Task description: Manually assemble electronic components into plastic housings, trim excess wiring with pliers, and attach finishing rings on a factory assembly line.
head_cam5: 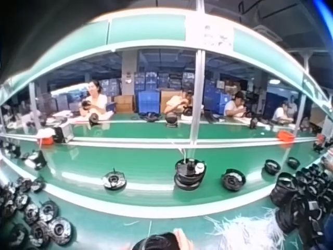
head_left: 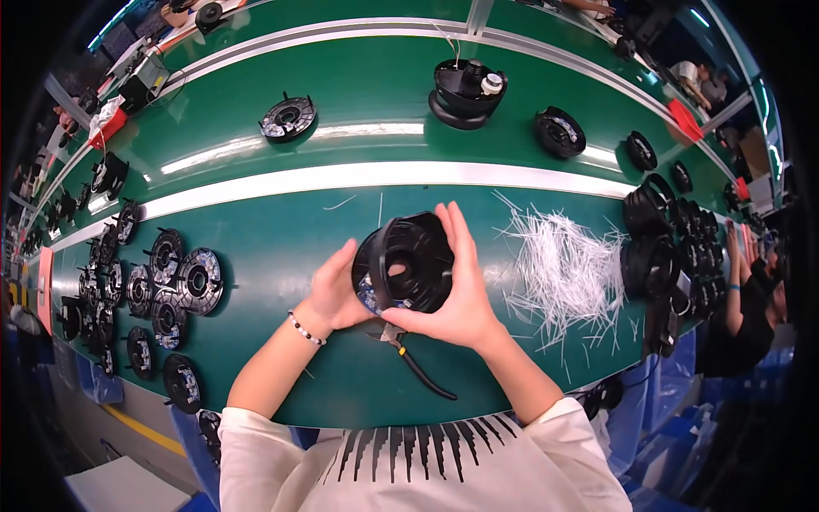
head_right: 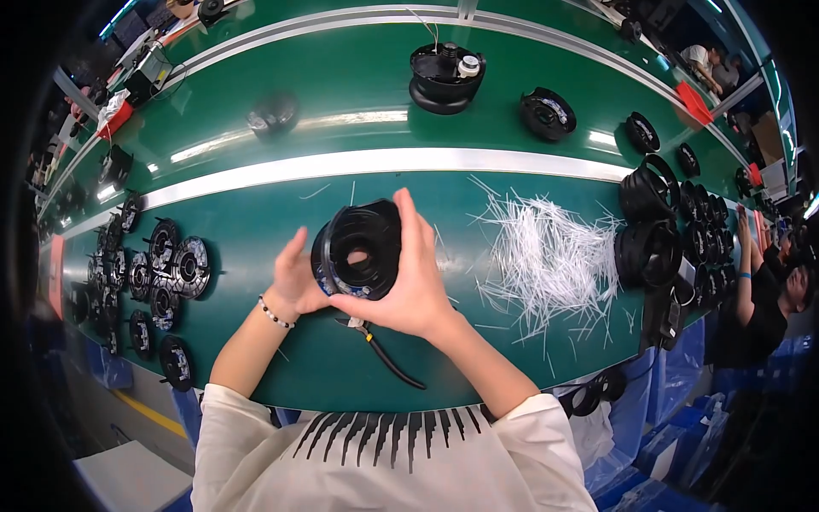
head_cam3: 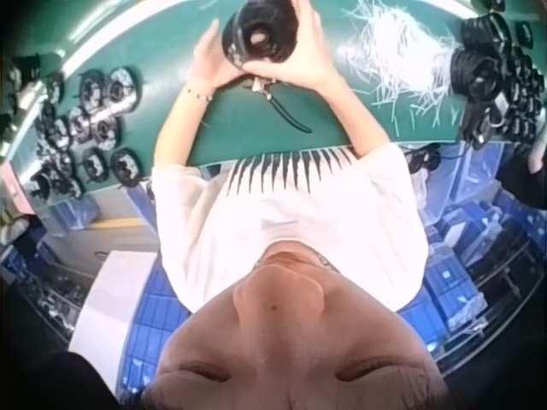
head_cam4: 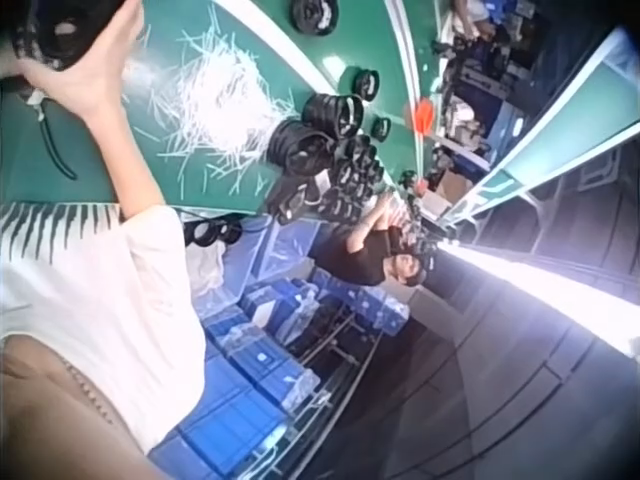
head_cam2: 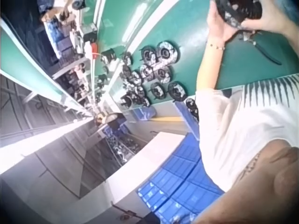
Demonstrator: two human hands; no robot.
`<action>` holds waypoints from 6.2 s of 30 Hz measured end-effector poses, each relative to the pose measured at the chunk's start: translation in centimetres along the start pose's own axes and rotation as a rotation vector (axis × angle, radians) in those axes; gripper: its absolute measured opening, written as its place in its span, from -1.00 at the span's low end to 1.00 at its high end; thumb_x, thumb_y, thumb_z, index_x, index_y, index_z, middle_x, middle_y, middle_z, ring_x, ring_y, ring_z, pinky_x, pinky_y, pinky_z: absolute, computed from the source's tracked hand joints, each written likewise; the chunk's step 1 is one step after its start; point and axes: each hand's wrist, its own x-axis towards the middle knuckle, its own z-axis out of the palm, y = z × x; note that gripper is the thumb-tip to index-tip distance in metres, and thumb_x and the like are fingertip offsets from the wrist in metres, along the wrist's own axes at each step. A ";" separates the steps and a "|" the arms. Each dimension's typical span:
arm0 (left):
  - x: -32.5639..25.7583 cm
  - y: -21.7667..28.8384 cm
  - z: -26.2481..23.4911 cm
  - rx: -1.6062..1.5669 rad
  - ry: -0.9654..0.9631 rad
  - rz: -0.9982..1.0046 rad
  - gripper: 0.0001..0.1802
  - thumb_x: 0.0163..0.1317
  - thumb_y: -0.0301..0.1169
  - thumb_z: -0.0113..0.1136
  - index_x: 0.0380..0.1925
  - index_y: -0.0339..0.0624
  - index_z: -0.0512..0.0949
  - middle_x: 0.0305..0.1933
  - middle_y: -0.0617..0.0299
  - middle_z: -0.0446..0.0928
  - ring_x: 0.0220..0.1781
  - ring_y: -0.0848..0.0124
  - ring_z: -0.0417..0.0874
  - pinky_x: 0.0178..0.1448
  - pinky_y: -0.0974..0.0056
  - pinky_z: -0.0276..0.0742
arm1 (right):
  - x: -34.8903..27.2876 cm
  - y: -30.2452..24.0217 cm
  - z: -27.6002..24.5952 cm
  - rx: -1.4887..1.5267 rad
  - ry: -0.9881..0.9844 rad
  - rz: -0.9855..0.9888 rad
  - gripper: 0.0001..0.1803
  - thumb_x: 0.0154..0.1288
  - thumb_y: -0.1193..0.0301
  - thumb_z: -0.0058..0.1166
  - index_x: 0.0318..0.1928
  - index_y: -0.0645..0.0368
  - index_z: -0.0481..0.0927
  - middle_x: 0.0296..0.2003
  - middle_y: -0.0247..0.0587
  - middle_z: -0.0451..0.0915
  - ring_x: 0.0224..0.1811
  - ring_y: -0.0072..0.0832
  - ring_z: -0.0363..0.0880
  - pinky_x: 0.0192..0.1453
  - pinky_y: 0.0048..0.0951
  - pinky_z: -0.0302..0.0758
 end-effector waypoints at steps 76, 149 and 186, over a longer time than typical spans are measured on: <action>1.6 -2.1 2.2 0.102 0.147 0.304 -0.41 0.01 -0.08 -0.10 -0.02 -0.25 0.35 -0.06 0.08 0.45 -0.04 0.26 0.48 0.04 0.17 0.42 | -0.1 -0.7 1.9 -0.424 0.122 -0.189 0.17 -0.39 0.00 0.30 0.21 0.35 0.03 0.18 0.19 0.10 0.18 0.07 0.11 0.13 -0.08 0.17; 20.8 6.9 0.2 1.396 0.528 0.696 -0.72 0.06 -0.58 0.12 -0.17 -0.37 0.44 -0.26 0.12 0.55 -0.22 0.45 0.56 -0.11 0.37 0.46 | -6.6 3.0 -5.1 -0.210 -0.242 -0.494 -0.90 -0.04 0.50 0.10 -0.43 0.21 0.51 -0.42 -0.29 0.51 -0.41 -0.41 0.46 -0.26 -0.44 0.39; 6.7 -0.8 1.5 0.734 0.088 0.550 -0.15 -0.11 -0.75 0.09 0.22 -0.22 -0.04 0.16 0.15 0.21 0.23 0.37 0.22 0.27 0.27 0.16 | 3.1 3.0 -1.4 0.189 0.382 0.120 0.21 -0.31 0.27 0.43 0.25 0.38 -0.15 0.05 0.06 0.19 0.12 -0.27 0.24 0.20 -0.31 0.21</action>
